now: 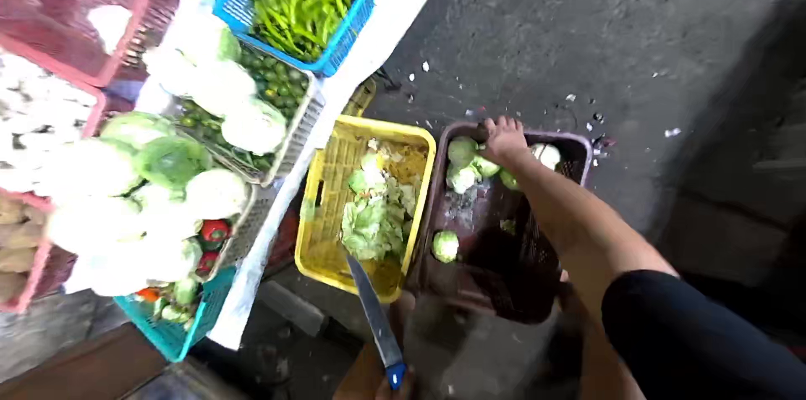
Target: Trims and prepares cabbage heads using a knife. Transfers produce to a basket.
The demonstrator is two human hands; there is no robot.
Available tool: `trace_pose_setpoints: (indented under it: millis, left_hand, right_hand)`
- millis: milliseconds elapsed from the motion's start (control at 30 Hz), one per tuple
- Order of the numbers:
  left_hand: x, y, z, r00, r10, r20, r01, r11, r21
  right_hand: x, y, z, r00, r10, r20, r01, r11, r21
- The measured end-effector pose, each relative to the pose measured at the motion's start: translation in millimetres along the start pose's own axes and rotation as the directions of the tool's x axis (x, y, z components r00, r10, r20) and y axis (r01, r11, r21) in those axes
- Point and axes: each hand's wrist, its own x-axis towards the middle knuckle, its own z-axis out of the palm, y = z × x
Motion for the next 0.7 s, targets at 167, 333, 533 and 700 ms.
trace_pose_setpoints:
  millis: [167, 333, 533, 700]
  left_hand:
    - [36, 14, -14, 0.99, 0.136, -0.026, -0.129, 0.973, 0.189]
    - [83, 62, 13, 0.962, 0.271, 0.014, -0.219, 0.744, 0.632]
    - [136, 93, 79, 0.712, 0.681, 0.168, -0.596, 0.462, 0.657]
    - [172, 123, 129, 0.57, 0.764, 0.301, -0.717, 0.284, 0.636]
  right_hand:
    - [-47, 6, 47, 0.999, -0.036, 0.039, 0.034, 0.998, 0.055]
    - [-124, -9, 103, 0.933, -0.243, 0.266, 0.244, 0.969, 0.029]
    - [-155, -23, 153, 0.816, -0.446, 0.367, 0.484, 0.875, -0.012]
    - [-148, -24, 159, 0.802, -0.463, 0.379, 0.509, 0.86, -0.027]
